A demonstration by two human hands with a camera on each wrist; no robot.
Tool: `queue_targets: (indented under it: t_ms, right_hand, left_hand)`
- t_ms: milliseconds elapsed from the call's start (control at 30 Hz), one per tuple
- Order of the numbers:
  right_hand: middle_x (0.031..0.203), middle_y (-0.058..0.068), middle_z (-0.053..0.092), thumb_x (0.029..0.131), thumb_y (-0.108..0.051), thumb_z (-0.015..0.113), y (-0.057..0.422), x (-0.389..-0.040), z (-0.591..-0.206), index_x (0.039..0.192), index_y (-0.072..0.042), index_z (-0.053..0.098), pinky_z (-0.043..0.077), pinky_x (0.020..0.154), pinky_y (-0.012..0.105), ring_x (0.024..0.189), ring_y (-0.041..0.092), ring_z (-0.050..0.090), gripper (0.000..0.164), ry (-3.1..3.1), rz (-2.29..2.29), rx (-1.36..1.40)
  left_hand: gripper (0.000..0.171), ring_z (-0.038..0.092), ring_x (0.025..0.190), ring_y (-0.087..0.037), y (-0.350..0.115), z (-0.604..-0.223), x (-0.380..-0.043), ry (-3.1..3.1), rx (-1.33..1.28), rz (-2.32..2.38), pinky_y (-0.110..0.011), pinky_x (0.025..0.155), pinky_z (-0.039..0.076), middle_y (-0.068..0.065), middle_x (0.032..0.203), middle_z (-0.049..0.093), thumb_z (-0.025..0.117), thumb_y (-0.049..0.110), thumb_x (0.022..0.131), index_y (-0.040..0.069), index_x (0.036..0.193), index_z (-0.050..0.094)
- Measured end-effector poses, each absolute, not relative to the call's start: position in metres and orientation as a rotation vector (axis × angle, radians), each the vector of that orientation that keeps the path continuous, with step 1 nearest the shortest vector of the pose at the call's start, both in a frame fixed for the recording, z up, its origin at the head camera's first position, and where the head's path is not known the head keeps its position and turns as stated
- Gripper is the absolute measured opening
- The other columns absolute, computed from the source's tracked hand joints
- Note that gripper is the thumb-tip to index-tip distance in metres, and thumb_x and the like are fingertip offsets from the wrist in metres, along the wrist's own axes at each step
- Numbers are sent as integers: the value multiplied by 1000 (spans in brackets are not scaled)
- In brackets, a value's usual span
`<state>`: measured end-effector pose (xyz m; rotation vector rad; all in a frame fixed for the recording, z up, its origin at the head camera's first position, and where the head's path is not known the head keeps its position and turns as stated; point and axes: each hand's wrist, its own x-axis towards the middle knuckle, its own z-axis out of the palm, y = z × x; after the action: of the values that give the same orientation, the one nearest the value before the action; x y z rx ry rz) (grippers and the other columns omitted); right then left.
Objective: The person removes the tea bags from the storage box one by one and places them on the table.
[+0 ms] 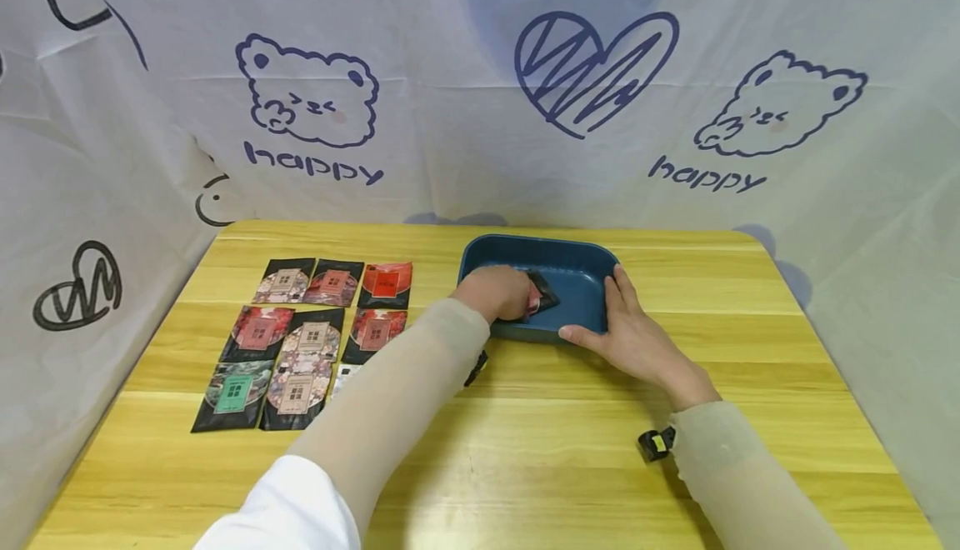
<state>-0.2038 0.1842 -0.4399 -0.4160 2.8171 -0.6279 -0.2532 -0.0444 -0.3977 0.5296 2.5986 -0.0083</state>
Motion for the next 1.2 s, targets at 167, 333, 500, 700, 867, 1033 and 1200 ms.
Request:
queue_targets:
  t_ms: [167,333,500,700,867,1033,1200]
  right_hand:
    - [176,19,-18,92,-83,53,184,-204,-441,165,9,1,35,121,63,155,53,25,128,2812,-633,-414]
    - [176,19,-18,93,-82,53,184,-204,-441,165,9,1,35,121,63,155,53,25,127,2809,-635,-413]
    - [175,19,-18,93,-83,52,183,-203,-440,165,9,0,35,121,63,155,53,25,127,2806,-632,-406]
    - [175,19,-18,93,-82,53,183,-203,-441,165,9,0,38,119,64,154,54,26,127,2808,-636,-408]
    - [175,19,-18,93,-82,52,183,-202,-441,165,9,1,36,120,63,155,54,25,127,2808,-639,-407]
    - [175,21,-16,94,-80,53,184,-201,-440,165,9,1,36,120,64,154,55,25,125,2812,-642,-411]
    - [175,22,-15,95,-79,54,183,-202,-440,165,10,2,36,120,64,154,55,26,124,2816,-639,-417]
  left_hand:
    - [31,62,127,-26,-44,-400,-251,2636,552,-36,-41,107,52,-7,143,65,48,28,112,18,134,69]
    - [36,50,143,-32,-44,-401,-251,2654,551,-31,-46,116,46,-9,157,52,41,34,115,23,142,63]
    - [51,51,140,-31,-39,-400,-251,2686,441,-28,-46,117,44,-12,153,53,46,43,113,14,154,51]
    - [97,51,138,-33,-30,-402,-249,2681,274,-77,-45,113,49,-16,156,49,64,67,96,9,165,31]
    - [82,42,146,-35,-28,-403,-252,2659,330,-92,-46,119,42,-15,162,41,58,54,105,10,167,27]
    - [67,26,161,-31,-31,-400,-257,2549,381,22,-50,129,29,-6,176,25,44,37,113,21,172,15]
    - [75,23,162,-30,-36,-402,-256,2535,389,97,-52,129,29,-7,177,20,51,39,111,22,172,11]
